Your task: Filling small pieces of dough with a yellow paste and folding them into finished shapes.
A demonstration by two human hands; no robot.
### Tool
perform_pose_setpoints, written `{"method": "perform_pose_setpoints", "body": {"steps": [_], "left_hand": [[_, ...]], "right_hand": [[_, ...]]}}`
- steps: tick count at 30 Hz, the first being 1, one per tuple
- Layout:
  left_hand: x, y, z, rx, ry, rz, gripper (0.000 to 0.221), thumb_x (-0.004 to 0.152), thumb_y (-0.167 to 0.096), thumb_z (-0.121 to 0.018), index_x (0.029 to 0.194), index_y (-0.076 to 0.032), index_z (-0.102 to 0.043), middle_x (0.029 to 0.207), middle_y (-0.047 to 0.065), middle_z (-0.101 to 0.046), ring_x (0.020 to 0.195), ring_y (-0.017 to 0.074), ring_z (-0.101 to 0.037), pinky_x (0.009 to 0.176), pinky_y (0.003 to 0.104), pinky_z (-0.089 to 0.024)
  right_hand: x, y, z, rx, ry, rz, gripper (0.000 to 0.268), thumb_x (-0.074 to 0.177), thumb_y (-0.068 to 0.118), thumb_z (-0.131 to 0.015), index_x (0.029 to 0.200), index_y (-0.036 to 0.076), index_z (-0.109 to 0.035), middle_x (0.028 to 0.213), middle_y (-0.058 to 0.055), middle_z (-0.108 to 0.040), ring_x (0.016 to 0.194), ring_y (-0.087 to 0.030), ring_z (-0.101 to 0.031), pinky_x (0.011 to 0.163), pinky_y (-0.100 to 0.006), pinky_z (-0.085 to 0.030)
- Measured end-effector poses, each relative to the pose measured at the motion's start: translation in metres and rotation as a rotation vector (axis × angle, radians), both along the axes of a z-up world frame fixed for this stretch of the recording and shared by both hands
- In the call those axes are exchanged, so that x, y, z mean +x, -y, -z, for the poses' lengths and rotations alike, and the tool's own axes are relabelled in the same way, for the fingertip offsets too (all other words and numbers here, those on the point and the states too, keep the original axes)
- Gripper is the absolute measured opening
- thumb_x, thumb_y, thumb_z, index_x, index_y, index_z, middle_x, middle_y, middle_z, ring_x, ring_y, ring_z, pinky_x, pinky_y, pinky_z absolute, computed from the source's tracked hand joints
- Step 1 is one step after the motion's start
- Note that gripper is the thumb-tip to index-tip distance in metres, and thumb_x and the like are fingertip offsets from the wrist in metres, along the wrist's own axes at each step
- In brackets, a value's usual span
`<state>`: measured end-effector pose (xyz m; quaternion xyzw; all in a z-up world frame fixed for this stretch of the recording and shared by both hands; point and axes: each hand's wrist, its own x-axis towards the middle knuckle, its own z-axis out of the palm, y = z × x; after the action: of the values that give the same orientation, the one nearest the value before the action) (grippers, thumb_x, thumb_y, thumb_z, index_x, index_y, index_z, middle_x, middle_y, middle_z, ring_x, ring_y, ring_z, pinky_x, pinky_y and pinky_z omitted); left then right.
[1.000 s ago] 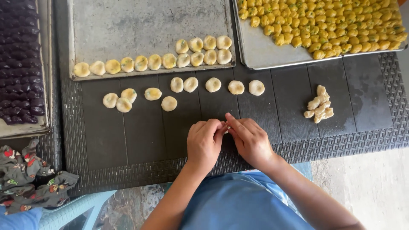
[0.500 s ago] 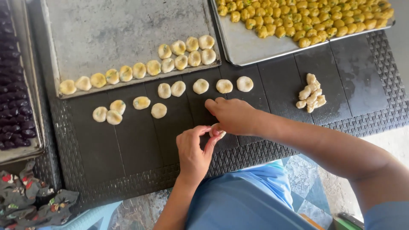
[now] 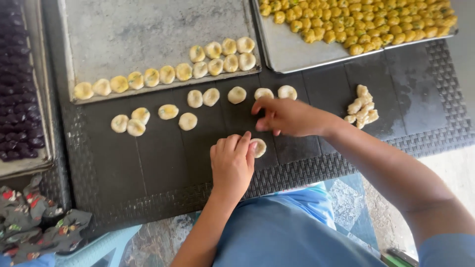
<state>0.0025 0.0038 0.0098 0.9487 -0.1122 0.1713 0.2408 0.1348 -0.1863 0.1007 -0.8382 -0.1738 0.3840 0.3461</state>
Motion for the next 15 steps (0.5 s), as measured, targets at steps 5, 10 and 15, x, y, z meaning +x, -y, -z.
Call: {"method": "perform_pose_setpoints", "body": {"steps": [5, 10, 15], "left_hand": [[0.007, 0.006, -0.014, 0.018, -0.137, 0.136, 0.020, 0.088, -0.019, -0.075, 0.105, -0.009, -0.070, 0.086, 0.008, -0.063, 0.079, 0.0323, -0.065, 0.070, 0.045, -0.051], [0.031, 0.004, -0.046, -0.224, -0.396, 0.172, 0.015, 0.091, -0.014, -0.070, 0.100, -0.009, -0.060, 0.078, 0.007, -0.067, 0.071, 0.0315, -0.067, 0.063, 0.047, -0.051], [0.053, -0.014, -0.064, -0.174, 0.143, 0.129, 0.021, 0.098, -0.007, -0.080, 0.112, -0.003, -0.065, 0.122, 0.015, -0.066, 0.113, 0.0347, -0.066, 0.096, 0.049, -0.051]], "right_hand": [[-0.010, 0.103, 0.015, -0.232, 0.511, 0.237, 0.030, 0.102, 0.030, -0.067, 0.130, 0.020, -0.068, 0.093, -0.010, -0.073, 0.080, -0.030, -0.077, 0.078, -0.047, -0.061], [-0.044, 0.165, -0.005, -0.660, 0.481, -0.035, 0.039, 0.103, 0.031, -0.062, 0.142, 0.023, -0.061, 0.125, -0.012, -0.063, 0.094, -0.032, -0.073, 0.075, -0.045, -0.061], [-0.057, 0.194, 0.049, -0.544, 0.976, -0.100, 0.018, 0.097, 0.027, -0.075, 0.115, 0.023, -0.075, 0.118, -0.007, -0.062, 0.099, -0.031, -0.064, 0.080, -0.048, -0.057]]}}
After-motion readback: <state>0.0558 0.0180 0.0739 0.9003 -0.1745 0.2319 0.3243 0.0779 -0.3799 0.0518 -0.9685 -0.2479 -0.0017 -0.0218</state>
